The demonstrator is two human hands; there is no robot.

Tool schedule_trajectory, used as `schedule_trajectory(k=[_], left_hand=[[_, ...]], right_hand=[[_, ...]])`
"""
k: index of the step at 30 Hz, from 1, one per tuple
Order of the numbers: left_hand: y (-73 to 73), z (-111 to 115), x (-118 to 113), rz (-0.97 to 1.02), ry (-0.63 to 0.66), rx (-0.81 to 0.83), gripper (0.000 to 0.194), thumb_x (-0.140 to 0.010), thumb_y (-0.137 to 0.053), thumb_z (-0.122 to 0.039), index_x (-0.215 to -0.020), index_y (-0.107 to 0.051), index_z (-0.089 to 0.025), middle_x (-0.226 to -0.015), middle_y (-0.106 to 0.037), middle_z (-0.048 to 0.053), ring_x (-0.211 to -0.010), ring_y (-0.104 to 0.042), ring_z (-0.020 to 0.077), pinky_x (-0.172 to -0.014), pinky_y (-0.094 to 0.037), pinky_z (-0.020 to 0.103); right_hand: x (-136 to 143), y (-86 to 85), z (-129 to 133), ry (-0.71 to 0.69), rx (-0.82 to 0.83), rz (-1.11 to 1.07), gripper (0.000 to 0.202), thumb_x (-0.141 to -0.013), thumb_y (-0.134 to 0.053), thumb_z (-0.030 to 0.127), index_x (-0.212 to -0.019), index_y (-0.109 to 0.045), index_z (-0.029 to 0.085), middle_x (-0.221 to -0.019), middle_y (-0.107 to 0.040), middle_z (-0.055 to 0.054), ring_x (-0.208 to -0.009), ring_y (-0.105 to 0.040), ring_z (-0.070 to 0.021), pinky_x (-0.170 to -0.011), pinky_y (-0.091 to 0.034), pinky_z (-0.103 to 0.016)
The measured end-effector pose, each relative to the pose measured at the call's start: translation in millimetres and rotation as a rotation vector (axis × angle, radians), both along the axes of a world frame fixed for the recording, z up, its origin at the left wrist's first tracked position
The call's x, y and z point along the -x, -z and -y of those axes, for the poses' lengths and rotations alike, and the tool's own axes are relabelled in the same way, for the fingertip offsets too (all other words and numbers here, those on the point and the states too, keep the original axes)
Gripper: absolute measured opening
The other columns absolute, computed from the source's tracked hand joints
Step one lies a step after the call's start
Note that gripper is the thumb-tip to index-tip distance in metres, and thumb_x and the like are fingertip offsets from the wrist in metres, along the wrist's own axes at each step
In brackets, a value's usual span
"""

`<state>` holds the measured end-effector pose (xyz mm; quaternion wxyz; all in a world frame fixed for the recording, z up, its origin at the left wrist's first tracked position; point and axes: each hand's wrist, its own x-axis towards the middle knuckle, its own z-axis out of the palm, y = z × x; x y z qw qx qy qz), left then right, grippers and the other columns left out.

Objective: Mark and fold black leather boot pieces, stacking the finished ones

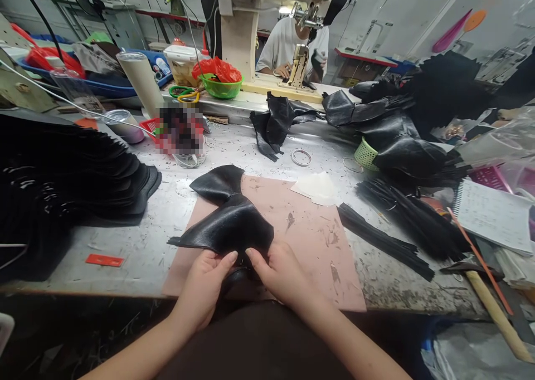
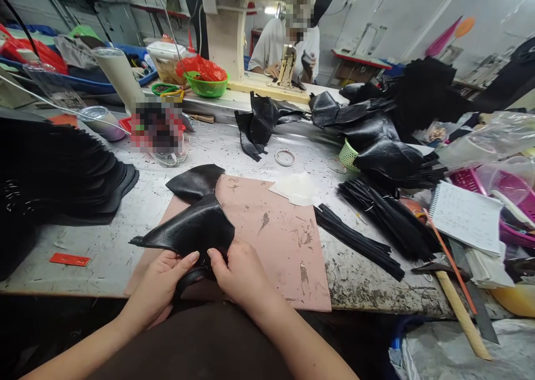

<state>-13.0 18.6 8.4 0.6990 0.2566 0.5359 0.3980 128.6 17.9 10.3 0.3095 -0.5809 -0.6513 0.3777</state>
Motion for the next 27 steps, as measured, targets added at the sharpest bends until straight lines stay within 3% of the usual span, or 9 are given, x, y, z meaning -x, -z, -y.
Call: schedule_trajectory(k=[4,7,9,12,16,20,27], left_hand=[[-9.4,-10,3,-0.110,0.161,0.045,0.024,-0.056,-0.077,-0.031,-0.067,-0.063,-0.014,-0.046,-0.062,0.000,-0.052,-0.062,0.0182,-0.053,-0.050,0.028],[-13.5,-17,5,-0.155,0.216,0.009,0.024,-0.053,-0.078,-0.029,-0.065,-0.065,-0.013,-0.040,-0.059,0.000,-0.050,-0.061,0.0188,-0.055,-0.051,0.029],[-15.4,-21,5,-0.156,0.217,-0.027,0.025,-0.052,-0.078,-0.028,-0.069,-0.066,-0.013,-0.048,-0.065,0.002,-0.053,-0.063,0.0197,-0.056,-0.052,0.029],[-18.7,-25,3,-0.157,0.199,-0.096,0.029,-0.053,-0.077,-0.027,-0.076,-0.067,-0.013,-0.066,-0.071,0.005,-0.060,-0.065,0.0213,-0.060,-0.052,0.029],[-20.6,-26,3,-0.175,0.211,-0.130,0.036,-0.055,-0.076,-0.029,-0.085,-0.066,-0.012,-0.075,-0.072,0.007,-0.071,-0.067,0.0245,-0.065,-0.052,0.031],[-16.5,-25,3,-0.201,0.199,-0.168,0.049,-0.057,-0.075,-0.027,-0.100,-0.061,-0.011,-0.080,-0.072,0.007,-0.086,-0.065,0.0279,-0.074,-0.052,0.034],[-13.4,-22,3,-0.242,0.224,-0.192,0.049,-0.061,-0.073,-0.027,-0.106,-0.059,-0.012,-0.093,-0.071,0.008,-0.096,-0.062,0.0270,-0.080,-0.052,0.034]], right_hand=[[1,-3.1,-1,0.027,-0.056,0.039,0.020,-0.081,-0.046,0.027,-0.074,-0.061,0.016,-0.070,-0.063,-0.007,-0.069,-0.057,-0.0203,-0.063,-0.044,-0.031],[-2,-6.6,-3,0.023,-0.090,-0.005,0.019,-0.080,-0.046,0.027,-0.079,-0.061,0.015,-0.079,-0.064,-0.008,-0.074,-0.058,-0.0202,-0.065,-0.044,-0.031],[-5,-6.0,-6,0.030,0.015,-0.113,0.019,-0.077,-0.049,0.030,-0.069,-0.059,0.016,-0.068,-0.062,-0.005,-0.065,-0.057,-0.0175,-0.057,-0.043,-0.028],[-12,0.5,-13,0.087,0.302,-0.429,0.028,-0.068,-0.058,0.039,-0.052,-0.050,0.017,-0.046,-0.051,0.002,-0.045,-0.049,-0.0109,-0.043,-0.034,-0.022],[-17,10.0,-18,0.082,0.475,-0.726,0.030,-0.055,-0.068,0.041,-0.059,-0.051,0.017,-0.044,-0.049,0.006,-0.037,-0.047,-0.0071,-0.037,-0.029,-0.018],[-16,11.6,-19,0.013,0.522,-0.773,0.029,-0.056,-0.068,0.035,-0.072,-0.055,0.016,-0.057,-0.057,0.005,-0.041,-0.052,-0.0069,-0.037,-0.030,-0.016],[-15,1.0,-17,0.027,0.493,-0.677,0.013,-0.061,-0.063,0.025,-0.066,-0.054,0.016,-0.051,-0.054,0.005,-0.049,-0.052,-0.0083,-0.047,-0.037,-0.019]])
